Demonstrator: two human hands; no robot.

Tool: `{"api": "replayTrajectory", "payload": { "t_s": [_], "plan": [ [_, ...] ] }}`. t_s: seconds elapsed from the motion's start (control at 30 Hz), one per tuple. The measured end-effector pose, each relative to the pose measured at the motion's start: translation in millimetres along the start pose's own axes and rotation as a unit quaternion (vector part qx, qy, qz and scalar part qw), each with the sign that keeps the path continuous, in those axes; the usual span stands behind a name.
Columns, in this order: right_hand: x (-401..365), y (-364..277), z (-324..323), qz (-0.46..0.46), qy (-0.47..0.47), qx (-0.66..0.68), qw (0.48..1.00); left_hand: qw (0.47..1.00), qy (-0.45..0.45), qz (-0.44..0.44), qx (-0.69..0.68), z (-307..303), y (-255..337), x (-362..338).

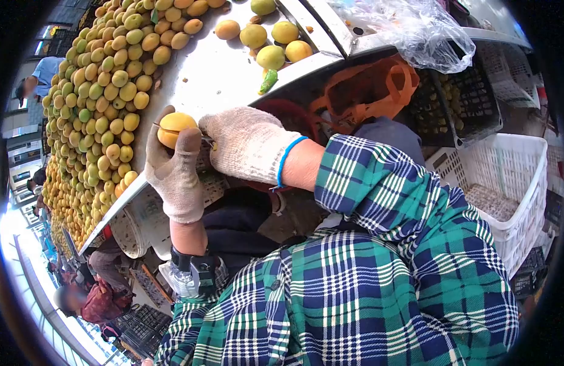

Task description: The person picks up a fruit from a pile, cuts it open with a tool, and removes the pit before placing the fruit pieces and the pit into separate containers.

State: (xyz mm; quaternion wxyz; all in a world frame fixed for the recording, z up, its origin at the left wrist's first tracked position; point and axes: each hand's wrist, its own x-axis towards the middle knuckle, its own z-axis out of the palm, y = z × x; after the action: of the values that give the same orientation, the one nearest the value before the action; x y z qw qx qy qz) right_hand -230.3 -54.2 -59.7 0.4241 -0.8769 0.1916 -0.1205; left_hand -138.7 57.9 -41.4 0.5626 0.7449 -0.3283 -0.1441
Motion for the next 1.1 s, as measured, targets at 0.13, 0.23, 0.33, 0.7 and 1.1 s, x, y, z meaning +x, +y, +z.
{"api": "replayTrajectory", "payload": {
  "t_s": [0.13, 0.23, 0.33, 0.7, 1.1],
  "plan": [
    [3, 2, -11, 0.009, -0.068, 0.006, 0.998, 0.991, -0.069, 0.071, 0.092, -3, -4, 6],
    [4, -2, -21, 0.015, -0.098, 0.024, 0.995, 0.99, -0.086, -0.055, -0.094, 0, 6, 3],
    [4, 4, -11, -0.01, -0.069, 0.029, 0.997, 0.961, -0.08, -0.087, -0.249, 5, 3, -2],
    [5, 12, -4, -0.061, -0.003, 0.001, 0.998, 0.997, -0.066, -0.028, 0.01, -5, 3, 0],
    [4, 6, 1, -0.001, -0.053, -0.069, 0.996, 0.956, -0.078, -0.134, -0.25, 3, -8, -3]
  ]
}}
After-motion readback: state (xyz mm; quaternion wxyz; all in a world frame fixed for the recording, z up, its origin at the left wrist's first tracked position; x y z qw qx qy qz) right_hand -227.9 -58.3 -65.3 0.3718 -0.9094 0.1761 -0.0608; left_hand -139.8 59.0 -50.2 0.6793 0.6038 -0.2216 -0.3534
